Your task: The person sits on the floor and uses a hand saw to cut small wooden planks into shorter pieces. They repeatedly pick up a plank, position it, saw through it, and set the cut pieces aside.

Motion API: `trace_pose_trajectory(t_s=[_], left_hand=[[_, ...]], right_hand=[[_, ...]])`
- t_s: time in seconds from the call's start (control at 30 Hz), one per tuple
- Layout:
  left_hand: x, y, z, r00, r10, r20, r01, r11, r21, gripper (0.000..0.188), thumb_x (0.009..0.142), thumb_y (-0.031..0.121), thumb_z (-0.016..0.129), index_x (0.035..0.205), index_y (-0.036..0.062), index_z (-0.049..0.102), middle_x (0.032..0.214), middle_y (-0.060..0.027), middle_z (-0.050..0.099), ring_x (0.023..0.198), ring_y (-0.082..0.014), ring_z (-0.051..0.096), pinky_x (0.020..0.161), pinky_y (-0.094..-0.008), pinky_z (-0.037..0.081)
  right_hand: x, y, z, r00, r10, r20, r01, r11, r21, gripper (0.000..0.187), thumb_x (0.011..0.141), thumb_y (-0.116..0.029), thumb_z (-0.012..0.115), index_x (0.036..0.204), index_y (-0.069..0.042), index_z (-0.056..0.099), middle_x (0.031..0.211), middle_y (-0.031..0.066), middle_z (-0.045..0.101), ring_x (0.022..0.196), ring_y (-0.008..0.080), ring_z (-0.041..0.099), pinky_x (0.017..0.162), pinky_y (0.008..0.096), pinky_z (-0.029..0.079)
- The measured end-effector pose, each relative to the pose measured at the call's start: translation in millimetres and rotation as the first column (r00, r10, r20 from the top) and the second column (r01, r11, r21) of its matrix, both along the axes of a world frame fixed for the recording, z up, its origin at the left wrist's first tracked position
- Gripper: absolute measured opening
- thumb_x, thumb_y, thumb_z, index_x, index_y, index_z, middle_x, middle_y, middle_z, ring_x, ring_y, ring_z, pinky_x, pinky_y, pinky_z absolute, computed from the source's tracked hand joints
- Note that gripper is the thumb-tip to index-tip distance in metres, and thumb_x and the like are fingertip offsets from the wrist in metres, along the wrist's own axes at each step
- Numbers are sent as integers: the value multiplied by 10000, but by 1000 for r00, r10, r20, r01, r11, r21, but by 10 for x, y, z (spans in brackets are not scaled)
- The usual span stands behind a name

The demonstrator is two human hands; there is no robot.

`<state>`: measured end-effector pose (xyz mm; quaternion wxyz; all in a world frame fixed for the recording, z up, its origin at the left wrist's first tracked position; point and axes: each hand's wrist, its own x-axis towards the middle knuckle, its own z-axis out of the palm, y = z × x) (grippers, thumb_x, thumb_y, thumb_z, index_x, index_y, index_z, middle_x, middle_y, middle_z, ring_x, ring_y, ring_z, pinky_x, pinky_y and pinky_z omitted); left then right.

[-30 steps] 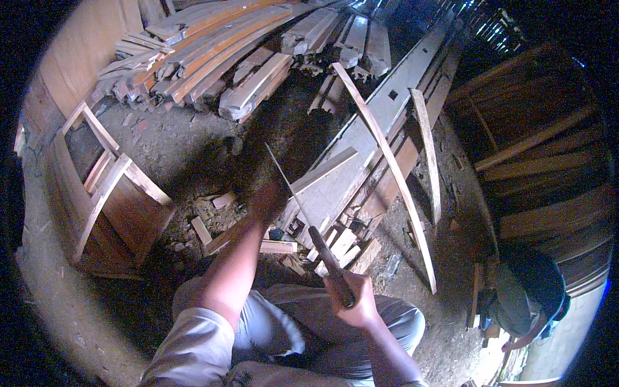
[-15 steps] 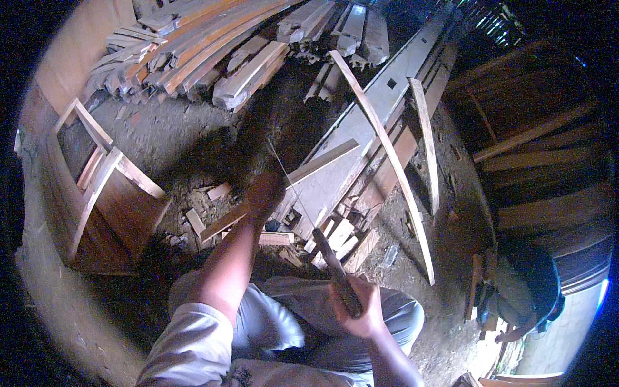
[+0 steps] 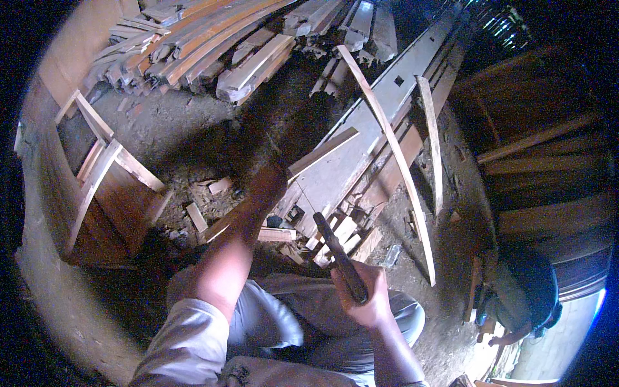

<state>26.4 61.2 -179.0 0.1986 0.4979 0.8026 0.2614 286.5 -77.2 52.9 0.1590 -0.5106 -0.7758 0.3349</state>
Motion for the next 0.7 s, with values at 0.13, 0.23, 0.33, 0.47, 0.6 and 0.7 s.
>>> trace_pose_trajectory(t_s=[0.13,0.23,0.33,0.47,0.6,0.7], left_hand=[[105,-61,97,999,-50,-2,50,999,16,282,901,243,586,914,37,779,956,-241,744,888,-425,735,783,-555,576],[14,6,-86,998,-20,54,20,1000,2,307,903,266,580,919,29,774,951,-243,743,883,-430,733,780,-554,575],[10,40,-157,997,-30,64,30,1000,-4,346,916,304,568,925,24,770,947,-241,743,889,-438,729,786,-558,572],[-13,109,-176,995,-14,102,3,993,115,404,950,356,539,919,24,768,942,-241,745,903,-442,728,798,-567,569],[-84,158,-280,994,77,77,-84,991,103,399,958,344,529,908,32,771,931,-229,750,885,-431,735,788,-568,571],[81,107,-65,997,71,19,-72,995,72,367,947,317,543,898,38,776,917,-214,754,861,-420,740,778,-560,575]], right_hand=[[165,-168,-108,1000,-11,-17,11,1000,-10,122,875,-105,726,834,-7,665,625,129,580,514,198,550,512,361,427],[106,-222,-166,998,46,-43,-42,994,97,127,858,-101,739,812,-24,650,613,113,572,498,205,522,503,370,407],[80,-244,-141,998,-52,-48,51,999,-11,112,854,-87,732,811,-30,645,619,120,573,499,206,511,507,379,398],[186,-273,-192,1000,-28,-12,28,1000,9,122,856,-87,732,807,-26,638,617,126,566,503,205,510,512,369,406],[69,-287,-142,998,4,-64,-2,1000,23,155,873,-104,731,793,-23,626,617,127,560,511,214,508,520,375,413],[63,-318,-111,998,-47,-41,47,999,-10,180,888,-122,728,787,-19,620,619,129,557,519,226,506,530,385,419]])
